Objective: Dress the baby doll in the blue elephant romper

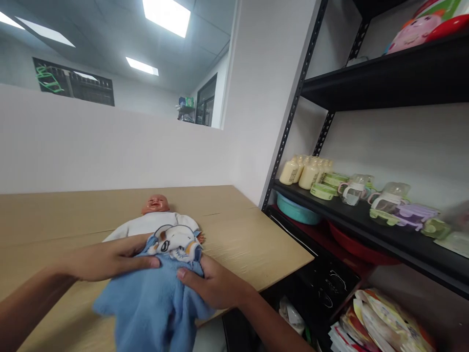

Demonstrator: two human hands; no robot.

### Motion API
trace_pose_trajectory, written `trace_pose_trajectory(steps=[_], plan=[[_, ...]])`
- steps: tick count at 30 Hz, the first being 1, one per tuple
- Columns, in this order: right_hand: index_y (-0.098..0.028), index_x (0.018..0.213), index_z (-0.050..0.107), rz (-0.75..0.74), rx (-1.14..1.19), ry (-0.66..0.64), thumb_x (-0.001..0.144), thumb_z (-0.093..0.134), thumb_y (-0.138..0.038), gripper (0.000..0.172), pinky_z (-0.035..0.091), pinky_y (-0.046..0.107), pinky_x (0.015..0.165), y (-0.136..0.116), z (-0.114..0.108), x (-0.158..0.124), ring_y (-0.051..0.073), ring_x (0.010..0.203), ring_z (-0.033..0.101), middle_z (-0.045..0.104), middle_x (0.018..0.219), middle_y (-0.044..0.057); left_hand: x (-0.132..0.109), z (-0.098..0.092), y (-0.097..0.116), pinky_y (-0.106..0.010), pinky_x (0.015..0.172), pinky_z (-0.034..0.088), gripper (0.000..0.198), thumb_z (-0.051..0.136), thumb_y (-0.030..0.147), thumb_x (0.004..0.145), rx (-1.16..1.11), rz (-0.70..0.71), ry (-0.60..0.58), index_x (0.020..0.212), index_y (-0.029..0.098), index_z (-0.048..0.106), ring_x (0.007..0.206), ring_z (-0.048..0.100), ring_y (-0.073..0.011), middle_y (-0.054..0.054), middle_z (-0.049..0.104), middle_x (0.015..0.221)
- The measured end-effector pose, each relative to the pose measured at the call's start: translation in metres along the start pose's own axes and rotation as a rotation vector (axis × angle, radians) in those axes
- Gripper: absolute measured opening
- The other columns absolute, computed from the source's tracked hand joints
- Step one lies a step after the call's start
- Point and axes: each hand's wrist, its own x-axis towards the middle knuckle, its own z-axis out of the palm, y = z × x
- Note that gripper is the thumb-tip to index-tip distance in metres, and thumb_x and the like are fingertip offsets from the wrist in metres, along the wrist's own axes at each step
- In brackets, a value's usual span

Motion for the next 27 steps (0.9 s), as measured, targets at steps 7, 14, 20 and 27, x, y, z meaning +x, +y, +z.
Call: trace_pose_trajectory(steps=[7,14,20,27], plan=[[-0.024,0.155,0.057,-0.158,-0.016,-0.329,0.084,0.088,-0.040,0.079,0.037,0.043,0.129,0.000,-0.005,-0.005,0.029,0.145,0.057,0.063,0.155,0.010,-0.003,0.017,0.012,-0.027,0.065,0.042,0.058,0.065,0.078,0.085,0.056,-0.261,-0.123,0.094,0.021,0.064,0.079,0.055,-0.0189,0.002,0.060,0.085],[-0.023,0.150,0.063,0.011,0.102,-0.246,0.099,0.068,-0.057,0.061,0.035,0.042,0.130,0.013,0.010,-0.033,0.029,0.146,0.056,0.065,0.153,0.010,-0.036,0.073,0.010,-0.027,0.079,0.051,0.069,0.091,0.059,0.066,-0.373,-0.402,-0.068,0.121,0.024,0.069,0.098,0.063,-0.0243,0.001,0.071,0.107],[-0.021,0.149,0.061,0.299,0.236,-0.098,0.090,0.073,-0.071,0.078,0.037,0.047,0.127,0.039,0.034,-0.045,0.033,0.145,0.056,0.066,0.151,0.012,-0.058,0.120,-0.008,-0.042,0.110,0.051,0.063,0.078,0.078,0.077,-0.677,-0.362,0.017,0.115,0.027,0.078,0.117,0.065,-0.0311,-0.001,0.078,0.121],[-0.016,0.137,0.067,0.401,0.587,0.015,0.072,0.085,-0.077,0.090,0.043,0.048,0.121,0.061,0.054,-0.041,0.035,0.138,0.063,0.074,0.138,0.014,-0.062,0.167,-0.035,-0.053,0.127,0.038,0.065,0.084,0.064,0.082,-1.245,-0.395,0.254,0.130,0.022,0.077,0.146,0.054,-0.0392,-0.013,0.071,0.147]])
